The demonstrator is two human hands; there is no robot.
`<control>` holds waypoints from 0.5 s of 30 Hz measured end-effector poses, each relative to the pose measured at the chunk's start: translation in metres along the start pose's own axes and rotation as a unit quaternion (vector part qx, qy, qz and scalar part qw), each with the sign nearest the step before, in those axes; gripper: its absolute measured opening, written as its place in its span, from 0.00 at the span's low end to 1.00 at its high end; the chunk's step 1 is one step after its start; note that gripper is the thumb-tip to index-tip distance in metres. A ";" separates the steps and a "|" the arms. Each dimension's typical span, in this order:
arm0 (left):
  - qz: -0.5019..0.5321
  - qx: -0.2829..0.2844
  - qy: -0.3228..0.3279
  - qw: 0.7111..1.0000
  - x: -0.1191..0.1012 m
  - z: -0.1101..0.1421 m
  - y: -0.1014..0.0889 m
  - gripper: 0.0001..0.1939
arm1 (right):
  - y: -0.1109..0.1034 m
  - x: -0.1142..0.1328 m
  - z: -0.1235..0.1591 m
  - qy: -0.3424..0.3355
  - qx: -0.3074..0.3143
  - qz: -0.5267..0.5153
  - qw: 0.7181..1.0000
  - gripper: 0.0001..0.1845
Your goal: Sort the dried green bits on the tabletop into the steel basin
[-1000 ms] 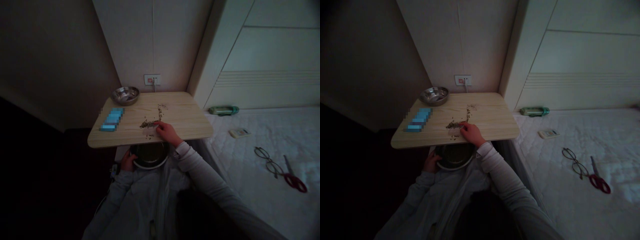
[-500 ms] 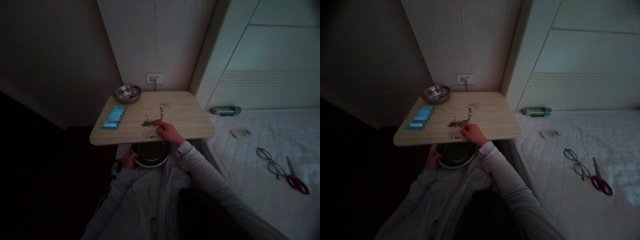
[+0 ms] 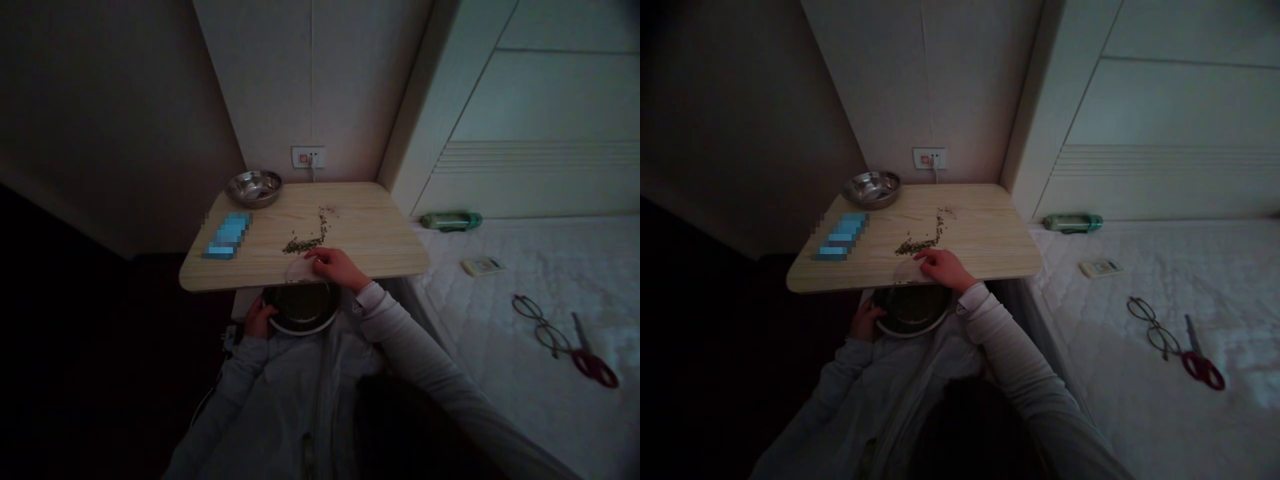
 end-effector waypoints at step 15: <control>0.036 -0.002 -0.011 0.999 0.004 -0.005 -0.003 0.25 | -0.003 -0.017 -0.006 0.081 -0.123 -0.277 0.950 0.13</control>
Point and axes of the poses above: each hand's wrist, its own z-axis away from the middle knuckle, its own y-axis out of the palm, x = y × z, the point moved 2 cm from there along -z, towards the middle knuckle, and after that the axes turned 10 degrees about -y, right-handed, at the moved point
